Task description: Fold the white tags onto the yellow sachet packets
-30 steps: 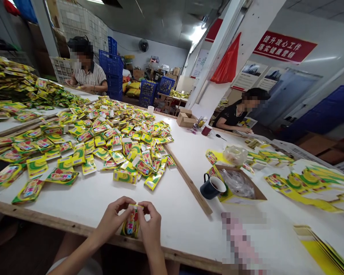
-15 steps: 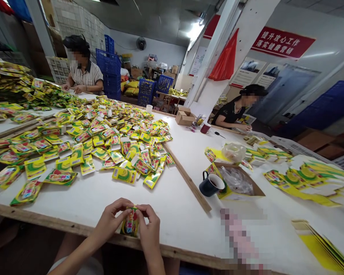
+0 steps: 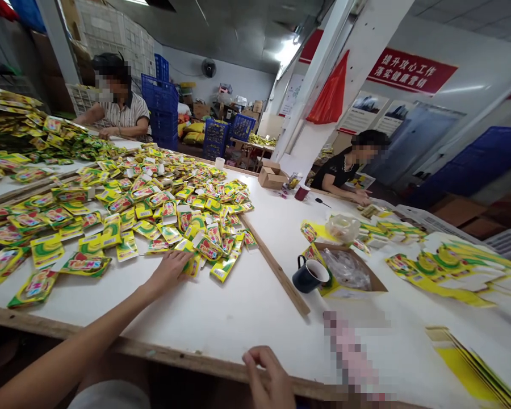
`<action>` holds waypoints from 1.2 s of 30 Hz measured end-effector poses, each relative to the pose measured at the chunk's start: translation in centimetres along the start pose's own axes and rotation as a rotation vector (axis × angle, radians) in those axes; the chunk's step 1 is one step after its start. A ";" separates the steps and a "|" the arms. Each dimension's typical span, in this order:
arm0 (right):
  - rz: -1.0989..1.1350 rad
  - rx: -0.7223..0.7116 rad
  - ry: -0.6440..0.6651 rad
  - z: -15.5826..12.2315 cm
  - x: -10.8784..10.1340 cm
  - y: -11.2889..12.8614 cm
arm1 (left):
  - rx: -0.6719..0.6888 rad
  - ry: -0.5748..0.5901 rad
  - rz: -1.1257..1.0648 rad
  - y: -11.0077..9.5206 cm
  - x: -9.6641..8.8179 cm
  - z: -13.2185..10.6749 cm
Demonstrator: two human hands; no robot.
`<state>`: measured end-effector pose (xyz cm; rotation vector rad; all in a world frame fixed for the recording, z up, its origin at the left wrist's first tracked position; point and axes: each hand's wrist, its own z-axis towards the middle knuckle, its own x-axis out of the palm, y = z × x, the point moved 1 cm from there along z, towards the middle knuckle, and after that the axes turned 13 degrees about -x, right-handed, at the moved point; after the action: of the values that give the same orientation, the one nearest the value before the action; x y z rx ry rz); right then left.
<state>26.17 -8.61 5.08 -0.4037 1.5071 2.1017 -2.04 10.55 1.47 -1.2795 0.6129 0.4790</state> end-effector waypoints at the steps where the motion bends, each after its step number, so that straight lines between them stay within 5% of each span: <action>1: 0.039 0.011 -0.020 0.1 1.5 0.0 | 0.002 0.011 -0.001 -0.3 0.0 -0.6; 4: 0.147 0.055 -0.044 1.3 5.4 -0.2 | -0.046 0.127 -0.190 -1.9 0.5 -3.4; 7: 0.293 0.081 -0.086 3.1 8.5 -0.6 | -0.248 0.321 -0.693 -3.7 2.1 -6.3; 12: 0.565 0.115 -0.121 4.1 11.9 -0.5 | -0.380 0.140 -0.829 -4.8 4.7 -8.9; 14: 0.568 0.117 -0.180 3.9 12.3 -0.4 | -0.394 0.051 -0.851 -4.7 5.0 -9.4; 17: 0.508 0.085 -0.244 3.7 12.2 -0.5 | -0.321 0.090 -0.845 -4.6 4.6 -9.8; 27: 0.393 -0.015 0.028 4.0 11.3 -0.3 | -0.277 0.264 -0.815 -3.9 3.7 -10.0; 36: 0.488 -0.059 -0.082 5.1 12.4 0.0 | -0.188 0.233 -0.826 -4.0 2.4 -8.8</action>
<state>16.22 -0.91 0.37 0.0412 1.6185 2.4991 0.95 1.05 1.30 -1.6458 0.1860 -0.3074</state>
